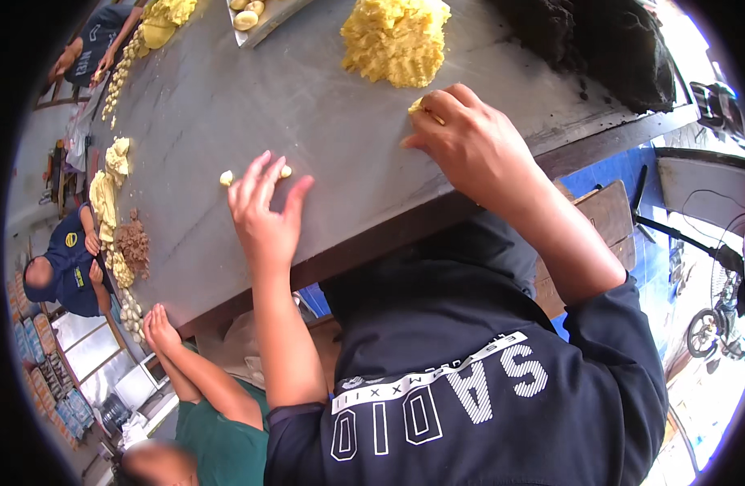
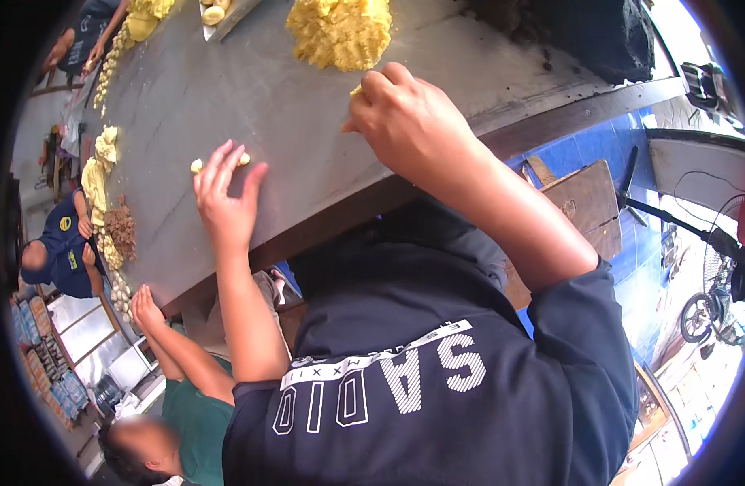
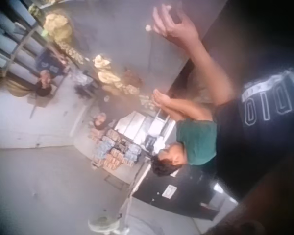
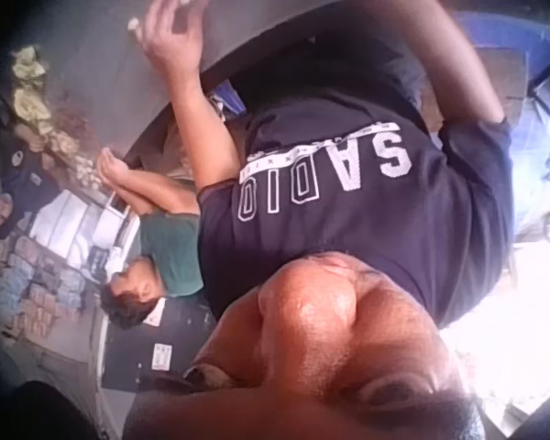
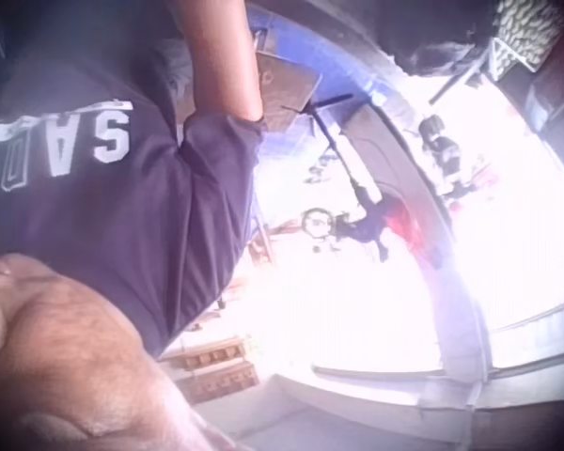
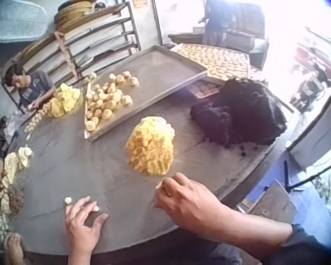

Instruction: The person pinches off small portions of yellow dough, rolls them into balls using both hands, and places them onto a metal tray.

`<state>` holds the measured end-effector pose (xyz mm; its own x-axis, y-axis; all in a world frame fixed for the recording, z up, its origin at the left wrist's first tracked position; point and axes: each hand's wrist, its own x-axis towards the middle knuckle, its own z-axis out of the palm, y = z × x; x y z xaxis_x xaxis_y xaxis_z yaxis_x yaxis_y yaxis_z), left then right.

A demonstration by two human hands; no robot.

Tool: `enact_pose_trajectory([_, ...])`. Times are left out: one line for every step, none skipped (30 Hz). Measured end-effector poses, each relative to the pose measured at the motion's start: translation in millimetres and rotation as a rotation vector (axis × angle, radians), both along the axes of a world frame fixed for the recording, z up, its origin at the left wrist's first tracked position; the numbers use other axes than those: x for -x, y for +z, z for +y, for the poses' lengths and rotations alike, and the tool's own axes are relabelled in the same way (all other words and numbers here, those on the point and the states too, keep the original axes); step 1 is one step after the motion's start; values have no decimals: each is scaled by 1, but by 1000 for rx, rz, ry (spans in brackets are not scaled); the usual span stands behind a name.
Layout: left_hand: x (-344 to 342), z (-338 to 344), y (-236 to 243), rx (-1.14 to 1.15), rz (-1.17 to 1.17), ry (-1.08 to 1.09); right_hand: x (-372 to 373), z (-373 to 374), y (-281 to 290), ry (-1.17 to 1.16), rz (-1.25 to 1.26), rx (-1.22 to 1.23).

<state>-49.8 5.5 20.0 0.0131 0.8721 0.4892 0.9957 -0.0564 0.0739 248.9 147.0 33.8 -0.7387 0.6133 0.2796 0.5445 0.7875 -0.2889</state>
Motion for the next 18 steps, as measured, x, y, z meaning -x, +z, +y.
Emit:
enact_pose_trajectory([5, 2, -4, 35, -194, 109, 3, 1, 1, 9, 0, 3])
enact_pose_trajectory([8, 0, -6, 68, -387, 217, 6, 4, 4, 24, -18, 3])
enact_pose_trajectory([-7, 5, 4, 133, -687, 347, 6, 9, 5, 26, -41, 3])
enact_pose_trajectory([-12, -2, 5, 133, -684, 356, 4, 10, 7, 34, -38, 6])
enact_pose_trajectory([-15, -11, 6, 130, -675, 183, -3, 12, 10, 61, 62, 84])
enact_pose_trajectory([-16, -19, 6, 134, -666, 8, -11, 11, 11, 85, 158, 169])
enact_pose_trajectory([-14, -24, 3, 135, -286, -99, -16, 6, 12, 42, 257, 299])
enact_pose_trajectory([-16, -31, 4, 143, -286, -90, -20, 2, 10, 49, 257, 309])
enact_pose_trajectory([-26, -33, 11, 186, -153, -66, -25, -1, 7, -23, 226, 208])
enact_pose_trajectory([-28, -31, 16, 213, -115, -54, -27, -3, 5, -96, 193, 103])
enact_pose_trajectory([-28, -30, 20, 240, -74, -39, -27, -4, -2, -65, 209, 81])
enact_pose_trajectory([-29, -27, 25, 266, -37, -32, -26, -8, -4, -71, 200, 90])
enact_pose_trajectory([-24, -15, 35, 291, 47, -81, -22, -12, -5, -54, 179, 46])
enact_pose_trajectory([-22, 2, 43, 315, 130, -133, -18, -15, -5, -38, 157, 2])
enact_pose_trajectory([-23, 27, 40, 104, 19, -183, -13, -16, -1, -48, 91, -4])
enact_pose_trajectory([-33, 55, 33, -175, -104, -216, -10, -14, -1, -36, 88, 0])
enact_pose_trajectory([-42, 73, 22, -267, -85, -219, -7, -11, 1, -23, 57, -23])
enact_pose_trajectory([-48, 84, 9, -357, -70, -228, -6, -9, 1, -17, 20, -44])
